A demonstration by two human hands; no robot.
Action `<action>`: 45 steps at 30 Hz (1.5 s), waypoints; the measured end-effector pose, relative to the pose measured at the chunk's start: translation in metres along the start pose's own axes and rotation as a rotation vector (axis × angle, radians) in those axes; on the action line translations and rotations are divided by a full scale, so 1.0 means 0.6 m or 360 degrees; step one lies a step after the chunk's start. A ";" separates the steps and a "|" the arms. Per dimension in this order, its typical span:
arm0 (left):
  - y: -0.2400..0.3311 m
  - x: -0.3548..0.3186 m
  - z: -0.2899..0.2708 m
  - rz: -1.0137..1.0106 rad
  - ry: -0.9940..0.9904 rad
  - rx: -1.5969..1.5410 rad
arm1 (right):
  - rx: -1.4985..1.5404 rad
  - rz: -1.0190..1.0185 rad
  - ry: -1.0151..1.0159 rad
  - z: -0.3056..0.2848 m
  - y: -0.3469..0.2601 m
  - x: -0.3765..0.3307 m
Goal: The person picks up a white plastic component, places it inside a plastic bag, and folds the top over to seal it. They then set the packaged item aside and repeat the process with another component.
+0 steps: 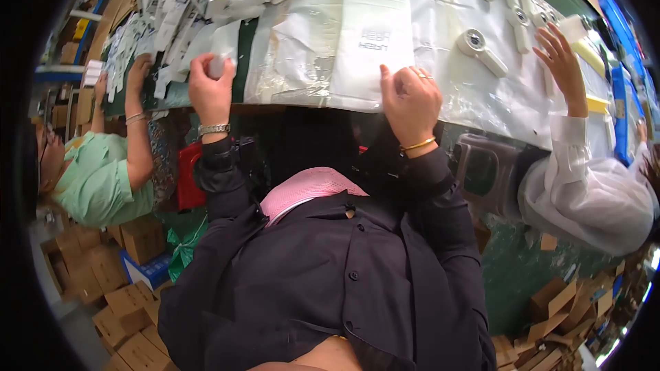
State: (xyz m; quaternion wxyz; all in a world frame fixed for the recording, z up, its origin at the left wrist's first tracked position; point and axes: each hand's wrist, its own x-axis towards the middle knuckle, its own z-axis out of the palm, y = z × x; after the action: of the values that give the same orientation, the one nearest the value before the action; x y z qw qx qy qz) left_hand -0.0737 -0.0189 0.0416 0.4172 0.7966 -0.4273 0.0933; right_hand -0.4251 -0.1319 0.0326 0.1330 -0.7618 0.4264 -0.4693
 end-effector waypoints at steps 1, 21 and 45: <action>-0.006 0.002 -0.001 0.0121 0.0067 0.0211 | 0.0025 -0.0046 0.0015 0.003 0.002 0.001; 0.222 -0.111 0.070 0.1217 -0.0803 -0.0326 | -0.0891 0.0692 -0.0368 -0.118 0.095 0.112; 0.235 -0.113 0.100 0.1073 -0.0726 -0.0307 | 0.0416 0.0235 -0.0374 -0.086 -0.057 -0.054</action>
State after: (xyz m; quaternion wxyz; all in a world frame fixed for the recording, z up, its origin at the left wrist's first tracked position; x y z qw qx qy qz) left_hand -0.2353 -0.0630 0.0518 0.3305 0.5696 -0.7525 0.0053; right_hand -0.4561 -0.0759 0.0609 0.3138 -0.7542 0.3979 -0.4176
